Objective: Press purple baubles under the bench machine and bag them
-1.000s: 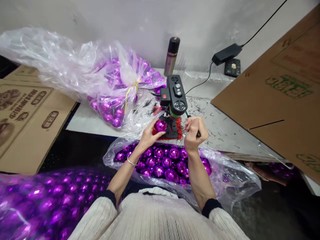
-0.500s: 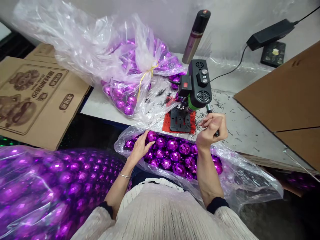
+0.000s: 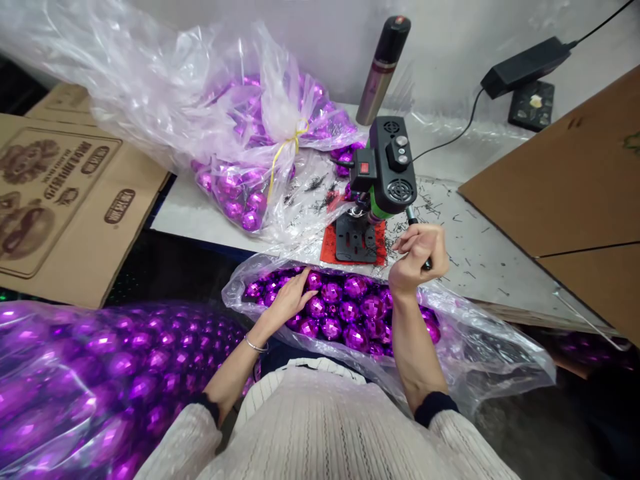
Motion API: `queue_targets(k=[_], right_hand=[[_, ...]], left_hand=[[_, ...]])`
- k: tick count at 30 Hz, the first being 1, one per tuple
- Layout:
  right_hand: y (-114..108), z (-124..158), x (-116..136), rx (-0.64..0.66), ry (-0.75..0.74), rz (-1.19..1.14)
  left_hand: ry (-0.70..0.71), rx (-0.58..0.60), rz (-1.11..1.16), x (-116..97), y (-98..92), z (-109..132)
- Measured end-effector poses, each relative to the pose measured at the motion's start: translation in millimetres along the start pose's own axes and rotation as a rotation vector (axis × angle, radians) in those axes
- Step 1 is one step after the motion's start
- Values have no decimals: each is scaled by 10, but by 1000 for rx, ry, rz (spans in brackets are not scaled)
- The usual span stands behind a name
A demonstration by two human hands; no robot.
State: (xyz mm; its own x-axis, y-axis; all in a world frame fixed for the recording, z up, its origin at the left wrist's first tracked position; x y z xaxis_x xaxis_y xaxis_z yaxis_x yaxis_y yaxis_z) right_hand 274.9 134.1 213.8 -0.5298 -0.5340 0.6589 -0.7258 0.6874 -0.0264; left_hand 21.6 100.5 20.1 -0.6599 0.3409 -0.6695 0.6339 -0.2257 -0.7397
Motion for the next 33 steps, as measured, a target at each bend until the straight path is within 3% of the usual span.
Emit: queue_targets(k=[6, 10, 12, 14, 17, 22, 26, 30, 33], right_hand=[[7, -32, 59, 72, -41, 57], [3, -55, 124, 66, -64, 30], [3, -61, 144, 61, -66, 14], [10, -64, 159, 68, -73, 3], [11, -57, 176, 79, -95, -6], [-17, -28, 154, 66, -100, -6], [-20, -5, 145, 70, -105, -12], [-6, 2, 146, 82, -108, -13], [0, -8, 189, 77, -138, -17]], left_hand=[[-9, 127, -144, -217, -434, -215], [144, -156, -15, -345, -1028, -910], [157, -257, 30, -252, -1192, -1401], [38, -310, -1, -10, -1254, -1881], [-146, -408, -54, 352, -1350, -2311], [-244, -529, -62, 702, -1549, -2443], [-185, -440, 84, 836, -1552, -2625], [-166, -312, 186, 775, -1468, -2834], [-192, -304, 261, 633, -1463, -2855]])
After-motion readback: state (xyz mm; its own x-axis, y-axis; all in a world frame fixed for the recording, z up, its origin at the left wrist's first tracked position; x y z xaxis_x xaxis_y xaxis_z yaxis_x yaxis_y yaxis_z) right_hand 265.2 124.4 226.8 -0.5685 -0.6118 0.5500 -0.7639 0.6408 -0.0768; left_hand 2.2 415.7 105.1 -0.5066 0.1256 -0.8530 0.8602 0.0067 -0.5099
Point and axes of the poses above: each hand's wrist, its own z-axis away from the middle knuckle, its own y-axis out of the palm, x = y × z, the point moved 10 cm from there along -z, towards the middle knuckle, and after that the axes turned 4 degrees about z, right-handed, at the moved point
